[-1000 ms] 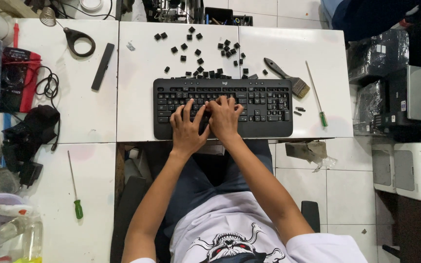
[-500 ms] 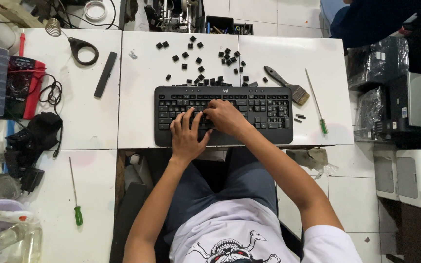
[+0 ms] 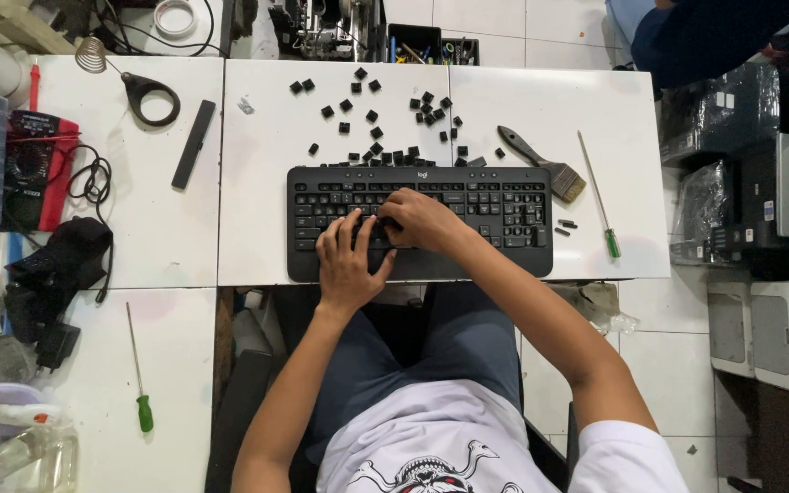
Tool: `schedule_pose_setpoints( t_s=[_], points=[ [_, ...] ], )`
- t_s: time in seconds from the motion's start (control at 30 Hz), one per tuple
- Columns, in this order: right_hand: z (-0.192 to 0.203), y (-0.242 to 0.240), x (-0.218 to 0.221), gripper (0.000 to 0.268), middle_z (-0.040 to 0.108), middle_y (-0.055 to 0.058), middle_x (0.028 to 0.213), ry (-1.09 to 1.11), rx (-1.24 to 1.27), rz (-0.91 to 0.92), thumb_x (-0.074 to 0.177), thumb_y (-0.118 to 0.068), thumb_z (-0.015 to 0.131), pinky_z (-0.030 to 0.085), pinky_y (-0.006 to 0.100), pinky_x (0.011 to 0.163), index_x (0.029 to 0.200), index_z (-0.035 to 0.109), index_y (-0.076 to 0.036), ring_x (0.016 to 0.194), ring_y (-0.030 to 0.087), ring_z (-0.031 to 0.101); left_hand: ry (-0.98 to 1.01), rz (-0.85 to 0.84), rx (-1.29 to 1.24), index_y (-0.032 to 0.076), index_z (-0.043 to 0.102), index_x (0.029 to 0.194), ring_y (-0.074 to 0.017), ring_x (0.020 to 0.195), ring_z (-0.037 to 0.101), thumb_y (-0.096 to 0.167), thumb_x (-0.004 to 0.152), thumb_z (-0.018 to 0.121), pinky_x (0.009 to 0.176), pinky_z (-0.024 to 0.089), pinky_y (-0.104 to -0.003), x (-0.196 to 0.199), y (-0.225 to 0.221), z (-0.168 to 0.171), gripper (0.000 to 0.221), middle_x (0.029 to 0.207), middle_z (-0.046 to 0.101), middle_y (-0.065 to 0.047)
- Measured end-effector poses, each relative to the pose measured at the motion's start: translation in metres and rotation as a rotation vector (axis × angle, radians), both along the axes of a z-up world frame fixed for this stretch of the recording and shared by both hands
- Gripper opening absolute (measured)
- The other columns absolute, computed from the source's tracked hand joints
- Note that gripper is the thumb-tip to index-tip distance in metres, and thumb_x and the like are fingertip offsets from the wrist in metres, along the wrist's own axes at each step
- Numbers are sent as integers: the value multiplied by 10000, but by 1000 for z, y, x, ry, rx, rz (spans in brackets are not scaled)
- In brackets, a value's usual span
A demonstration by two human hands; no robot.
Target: Installing individual keycaps onto a computer keyboard frame at a repair bench.
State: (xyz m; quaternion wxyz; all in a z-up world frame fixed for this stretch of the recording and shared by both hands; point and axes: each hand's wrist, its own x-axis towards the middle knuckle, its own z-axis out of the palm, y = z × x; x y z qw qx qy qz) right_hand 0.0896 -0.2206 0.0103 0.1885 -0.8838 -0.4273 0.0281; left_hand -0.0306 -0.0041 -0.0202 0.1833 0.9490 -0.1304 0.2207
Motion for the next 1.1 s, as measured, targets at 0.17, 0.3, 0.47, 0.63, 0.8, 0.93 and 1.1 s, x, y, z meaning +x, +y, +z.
schedule_pose_setpoints(
  t_s=[0.17, 0.3, 0.47, 0.63, 0.8, 0.93, 1.1],
  points=[
    [-3, -4, 4, 305, 816, 188, 1169, 22, 73, 16, 938, -196, 860, 692, 447, 984, 1198, 829, -40, 1101, 374, 811, 7, 13, -81, 177, 644, 1687, -329, 1516, 512, 606, 945, 871, 1250, 371, -523, 2, 0, -3, 886, 1723, 564, -92],
    [19, 0, 16, 342, 814, 145, 1095, 210, 22, 20, 926, -191, 867, 713, 458, 909, 1240, 810, -67, 1053, 351, 823, 29, -8, -263, 105, 575, 1742, -363, 1499, 520, 475, 911, 950, 1231, 424, -526, 3, 2, 5, 984, 1711, 544, -135],
    [16, 5, 23, 338, 822, 124, 1055, 290, -10, 17, 884, -212, 894, 720, 468, 859, 1188, 808, -90, 1012, 343, 835, 39, -13, -307, 78, 543, 1765, -377, 1501, 510, 428, 917, 972, 1222, 431, -524, 3, 2, 12, 1013, 1709, 527, -152],
    [6, 8, 1, 325, 798, 129, 1082, 157, -54, -47, 914, -243, 909, 717, 431, 847, 1176, 794, -90, 1010, 342, 834, 33, -7, -301, 72, 536, 1774, -374, 1512, 510, 434, 920, 969, 1222, 440, -519, 4, 2, 10, 1024, 1717, 521, -148],
    [43, 14, -34, 232, 753, 137, 1160, -50, -199, -184, 966, -178, 920, 725, 360, 751, 1162, 855, -72, 1008, 309, 793, 52, -30, -553, 58, 531, 1760, -374, 1489, 545, 305, 972, 926, 1247, 464, -539, 2, 8, 18, 915, 1655, 551, -160],
    [31, 14, -20, 166, 778, 95, 1138, -51, -234, -189, 967, -176, 942, 711, 334, 704, 1102, 892, -93, 970, 256, 807, 17, -31, -595, 15, 531, 1740, -420, 1505, 561, 287, 1016, 896, 1274, 441, -568, -1, 14, 16, 856, 1641, 557, -172],
    [42, 18, -11, 116, 830, 128, 1076, -47, -325, -78, 1028, -188, 893, 729, 338, 711, 1041, 909, -74, 899, 253, 836, 10, -54, -680, 30, 536, 1743, -419, 1508, 562, 272, 1039, 868, 1276, 444, -596, -1, 18, 16, 815, 1631, 560, -177]
  ],
)
